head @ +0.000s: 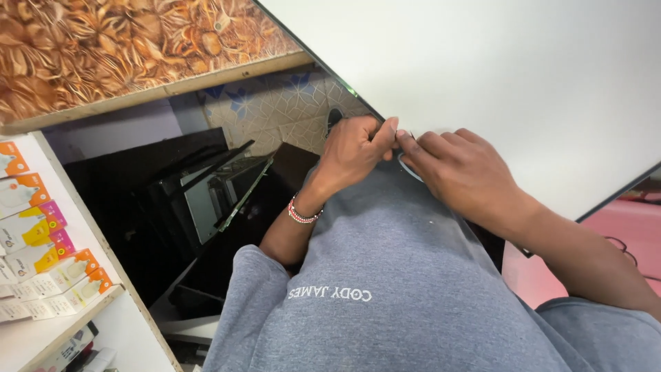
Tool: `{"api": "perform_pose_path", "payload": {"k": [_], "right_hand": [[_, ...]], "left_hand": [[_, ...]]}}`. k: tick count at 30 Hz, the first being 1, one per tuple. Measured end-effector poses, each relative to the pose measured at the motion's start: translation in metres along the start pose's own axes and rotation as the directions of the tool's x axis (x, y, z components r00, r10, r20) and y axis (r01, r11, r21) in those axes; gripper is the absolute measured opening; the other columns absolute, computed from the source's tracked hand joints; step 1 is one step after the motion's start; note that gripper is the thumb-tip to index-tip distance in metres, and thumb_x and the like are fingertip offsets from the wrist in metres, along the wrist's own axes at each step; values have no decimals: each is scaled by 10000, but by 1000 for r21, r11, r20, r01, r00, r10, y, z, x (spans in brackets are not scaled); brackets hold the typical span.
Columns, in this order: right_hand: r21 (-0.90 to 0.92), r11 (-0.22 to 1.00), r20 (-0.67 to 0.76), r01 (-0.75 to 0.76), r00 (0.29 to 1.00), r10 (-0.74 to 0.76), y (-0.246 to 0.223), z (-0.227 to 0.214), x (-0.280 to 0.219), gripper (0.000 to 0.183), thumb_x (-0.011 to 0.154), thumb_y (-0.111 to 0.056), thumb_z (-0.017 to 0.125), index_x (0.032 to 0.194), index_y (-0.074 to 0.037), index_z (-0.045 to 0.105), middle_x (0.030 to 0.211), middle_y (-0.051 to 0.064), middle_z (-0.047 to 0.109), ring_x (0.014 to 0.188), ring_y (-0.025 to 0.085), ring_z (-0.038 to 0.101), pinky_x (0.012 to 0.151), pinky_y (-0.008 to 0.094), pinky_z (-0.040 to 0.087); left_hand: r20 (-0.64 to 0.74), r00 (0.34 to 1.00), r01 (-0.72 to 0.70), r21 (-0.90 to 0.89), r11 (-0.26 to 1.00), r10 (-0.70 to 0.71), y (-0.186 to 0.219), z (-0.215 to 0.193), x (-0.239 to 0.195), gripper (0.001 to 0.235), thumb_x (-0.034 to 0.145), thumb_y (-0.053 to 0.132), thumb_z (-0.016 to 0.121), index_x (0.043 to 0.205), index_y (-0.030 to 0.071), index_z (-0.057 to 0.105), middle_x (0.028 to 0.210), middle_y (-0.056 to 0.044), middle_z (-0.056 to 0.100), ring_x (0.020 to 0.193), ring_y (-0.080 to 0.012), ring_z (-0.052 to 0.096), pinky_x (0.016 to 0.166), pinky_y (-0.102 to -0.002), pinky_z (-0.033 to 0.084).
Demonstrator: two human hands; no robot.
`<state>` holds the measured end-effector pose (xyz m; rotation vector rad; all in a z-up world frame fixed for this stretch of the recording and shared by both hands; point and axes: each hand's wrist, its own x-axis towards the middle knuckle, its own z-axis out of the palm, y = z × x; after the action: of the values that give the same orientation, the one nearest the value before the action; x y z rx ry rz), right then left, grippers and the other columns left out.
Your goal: The person applies black tape along the edge of a white rectangular board. They hold the tape roll in one hand and press the tape onto the board's edge with the other hand, smoothing it as they move along the edge.
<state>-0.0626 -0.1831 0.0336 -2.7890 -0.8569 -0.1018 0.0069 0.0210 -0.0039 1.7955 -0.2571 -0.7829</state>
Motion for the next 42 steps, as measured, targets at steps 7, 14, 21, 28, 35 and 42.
{"api": "perform_pose_path", "payload": {"k": [7, 14, 21, 28, 35, 42], "right_hand": [[-40, 999, 60, 4, 998, -2, -13, -6, 22, 278, 1084, -234, 534, 1196, -73, 732, 862, 67, 704, 619, 178, 695, 580, 318, 528], [8, 1000, 76, 19, 997, -20, -6, 6, 14, 310, 1086, -258, 494, 1223, -73, 702, 840, 67, 684, 620, 217, 706, 567, 345, 521], [70, 997, 143, -23, 990, 12, -5, 10, 27, 345, 1091, -267, 457, 1253, -72, 691, 848, 79, 701, 625, 215, 711, 579, 354, 526], [106, 992, 127, -64, 991, 50, -8, 11, 18, 354, 1078, -255, 468, 1341, -97, 646, 900, 89, 703, 661, 235, 727, 599, 367, 534], [180, 975, 53, -128, 991, 120, -7, 6, 1, 337, 1048, -271, 553, 1325, -122, 673, 898, 94, 709, 678, 280, 731, 617, 386, 556], [186, 973, -95, -134, 984, 153, -11, -1, -29, 297, 1033, -223, 669, 1304, -132, 746, 873, 51, 693, 689, 234, 702, 621, 319, 545]], "left_hand": [[-40, 999, -4, -7, 1000, 4, 1, -20, -1, 533, 1012, 449, 530, 661, 108, 743, 554, -45, 709, 544, -146, 708, 591, -283, 573], [-1, 999, -33, -15, 999, 33, 6, -14, -4, 543, 1048, 377, 503, 663, 58, 716, 568, -91, 714, 536, -171, 693, 590, -305, 553], [-69, 995, -81, -48, 996, 77, -2, -17, 1, 525, 1038, 326, 526, 618, 58, 690, 543, -92, 702, 505, -156, 680, 549, -278, 546], [-123, 989, -88, -56, 995, 80, -8, -15, 2, 526, 1032, 341, 545, 613, 64, 703, 525, -94, 688, 496, -164, 685, 518, -276, 545], [-169, 985, -43, -105, 994, 24, -1, -10, -6, 532, 1048, 408, 504, 703, 56, 703, 557, -113, 686, 540, -180, 689, 560, -324, 566], [-253, 964, -95, -46, 994, 81, -11, 2, -5, 535, 1043, 447, 490, 670, 110, 674, 541, -80, 680, 524, -187, 669, 540, -310, 529]]}}
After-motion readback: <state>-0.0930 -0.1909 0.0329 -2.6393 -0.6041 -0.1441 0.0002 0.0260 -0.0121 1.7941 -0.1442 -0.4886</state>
